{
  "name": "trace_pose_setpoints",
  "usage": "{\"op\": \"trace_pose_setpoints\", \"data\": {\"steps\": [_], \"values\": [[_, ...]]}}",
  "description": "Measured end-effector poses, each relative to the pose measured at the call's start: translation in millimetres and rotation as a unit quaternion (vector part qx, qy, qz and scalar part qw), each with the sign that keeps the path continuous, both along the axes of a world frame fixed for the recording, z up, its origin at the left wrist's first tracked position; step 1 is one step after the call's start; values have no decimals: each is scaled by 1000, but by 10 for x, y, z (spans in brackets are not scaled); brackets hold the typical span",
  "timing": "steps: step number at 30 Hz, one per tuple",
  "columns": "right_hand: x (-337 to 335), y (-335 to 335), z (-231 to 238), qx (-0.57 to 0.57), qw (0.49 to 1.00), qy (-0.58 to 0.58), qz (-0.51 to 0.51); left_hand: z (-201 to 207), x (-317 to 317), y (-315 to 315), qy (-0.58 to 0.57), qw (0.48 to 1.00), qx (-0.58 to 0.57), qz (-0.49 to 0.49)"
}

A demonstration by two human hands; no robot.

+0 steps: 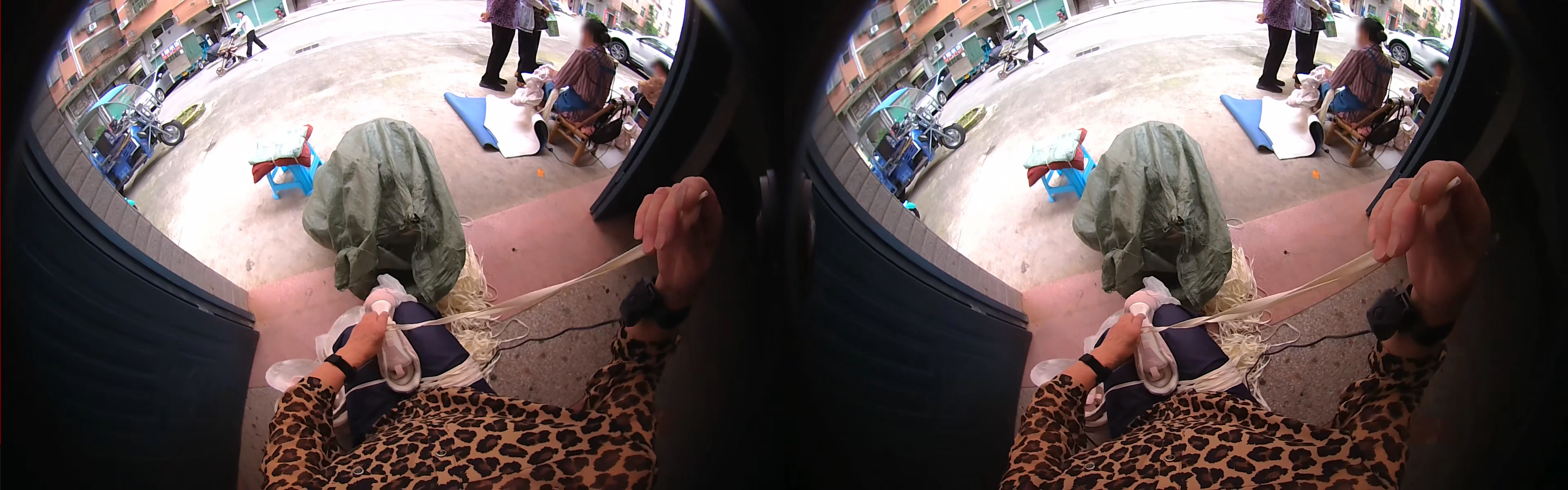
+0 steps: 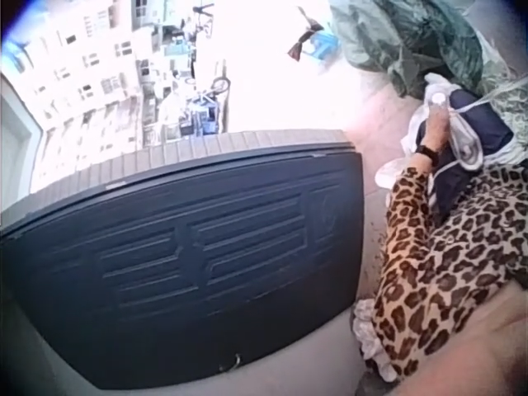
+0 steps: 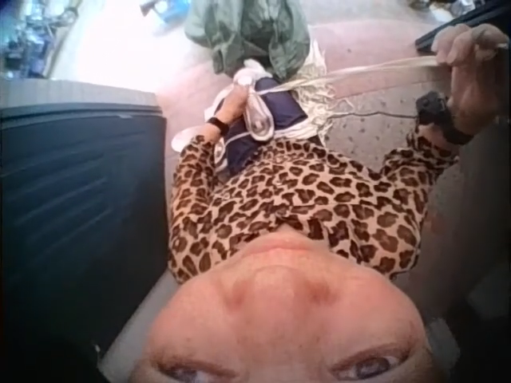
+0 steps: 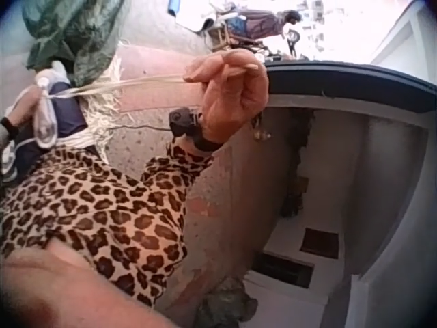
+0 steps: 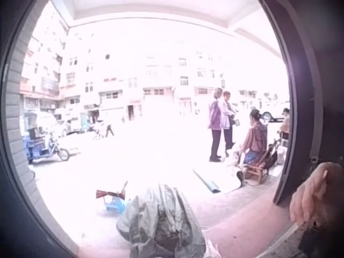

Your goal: The recorder is threading laces through the eyelets of a white shoe while sitting.

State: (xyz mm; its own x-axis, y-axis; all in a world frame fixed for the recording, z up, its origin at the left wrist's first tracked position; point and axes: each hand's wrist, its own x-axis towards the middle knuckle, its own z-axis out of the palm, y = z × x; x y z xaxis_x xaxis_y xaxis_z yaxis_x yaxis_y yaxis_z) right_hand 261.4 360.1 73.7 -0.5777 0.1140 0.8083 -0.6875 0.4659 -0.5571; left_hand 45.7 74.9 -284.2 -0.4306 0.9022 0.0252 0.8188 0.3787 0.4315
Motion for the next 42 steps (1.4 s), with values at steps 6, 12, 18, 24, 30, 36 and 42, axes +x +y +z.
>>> {"op": "trace_pose_setpoints", "data": {"steps": [6,12,18,24,30,36,42], "values": [[-15,-145,175,-54,998,23,-7,-234,-70,-24,-92,989,87,79],[-188,-278,403,24,997,80,6,-173,-314,201,-203,973,-6,108],[-247,-28,337,-42,988,151,-10,-85,-293,102,-169,984,-32,37],[-203,-105,214,-118,985,95,83,339,-92,376,-117,968,142,-173],[-136,658,-339,-321,944,21,-67,1218,-409,-613,-586,651,414,247],[535,1724,-1500,-470,836,-47,-279,1087,-1069,-3272,-494,369,665,422],[-6,1252,-2521,-316,829,-303,-347,788,-737,-3696,-415,383,600,567]]}}
